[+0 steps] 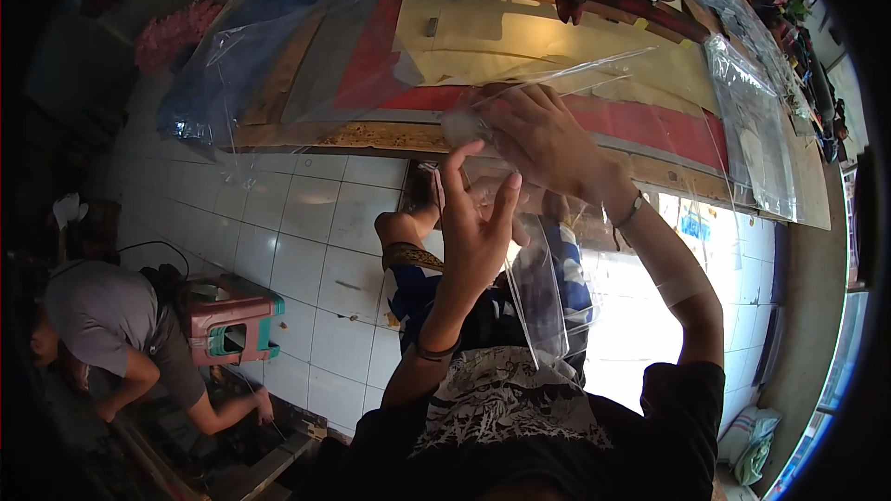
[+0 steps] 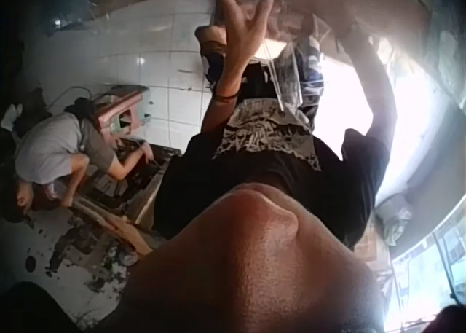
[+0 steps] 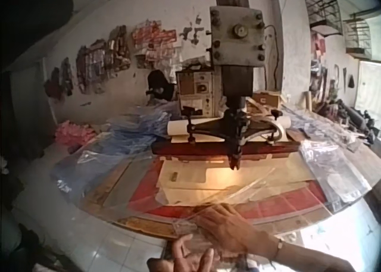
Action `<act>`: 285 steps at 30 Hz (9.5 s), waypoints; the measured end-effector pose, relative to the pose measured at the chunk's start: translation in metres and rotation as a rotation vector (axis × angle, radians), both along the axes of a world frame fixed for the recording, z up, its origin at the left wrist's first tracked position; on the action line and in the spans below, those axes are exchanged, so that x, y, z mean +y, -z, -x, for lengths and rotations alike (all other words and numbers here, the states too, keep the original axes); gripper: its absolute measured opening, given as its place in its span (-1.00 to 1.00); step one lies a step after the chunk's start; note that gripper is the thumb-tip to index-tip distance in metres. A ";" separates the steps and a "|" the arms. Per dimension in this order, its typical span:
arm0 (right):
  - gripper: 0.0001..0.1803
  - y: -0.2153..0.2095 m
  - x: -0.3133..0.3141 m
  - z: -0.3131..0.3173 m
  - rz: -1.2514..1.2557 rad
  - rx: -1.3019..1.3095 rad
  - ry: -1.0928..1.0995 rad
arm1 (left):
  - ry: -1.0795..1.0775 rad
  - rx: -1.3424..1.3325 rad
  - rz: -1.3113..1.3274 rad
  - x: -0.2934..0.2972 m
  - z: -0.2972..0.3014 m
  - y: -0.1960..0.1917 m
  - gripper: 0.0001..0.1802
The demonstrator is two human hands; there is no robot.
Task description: The person handles clear plastic bags at a workstation, flattening them by hand on a surface and then holding one up.
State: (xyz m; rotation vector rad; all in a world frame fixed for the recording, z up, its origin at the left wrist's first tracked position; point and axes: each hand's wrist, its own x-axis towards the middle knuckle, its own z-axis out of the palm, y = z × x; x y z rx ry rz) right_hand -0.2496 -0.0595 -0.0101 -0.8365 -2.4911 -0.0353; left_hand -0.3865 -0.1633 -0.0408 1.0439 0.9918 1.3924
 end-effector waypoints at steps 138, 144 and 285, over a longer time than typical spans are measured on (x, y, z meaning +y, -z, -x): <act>-0.62 -0.013 -0.055 0.006 0.005 0.371 0.173 | 0.213 -0.207 0.059 0.013 0.062 -0.040 -0.64; -0.43 -0.009 -0.048 0.002 -0.035 0.254 0.288 | -0.054 0.301 -0.160 0.009 0.032 -0.039 -0.54; -0.32 0.044 -0.148 -0.201 0.805 1.360 0.834 | 0.697 1.000 -0.698 0.205 -0.048 -0.042 -0.61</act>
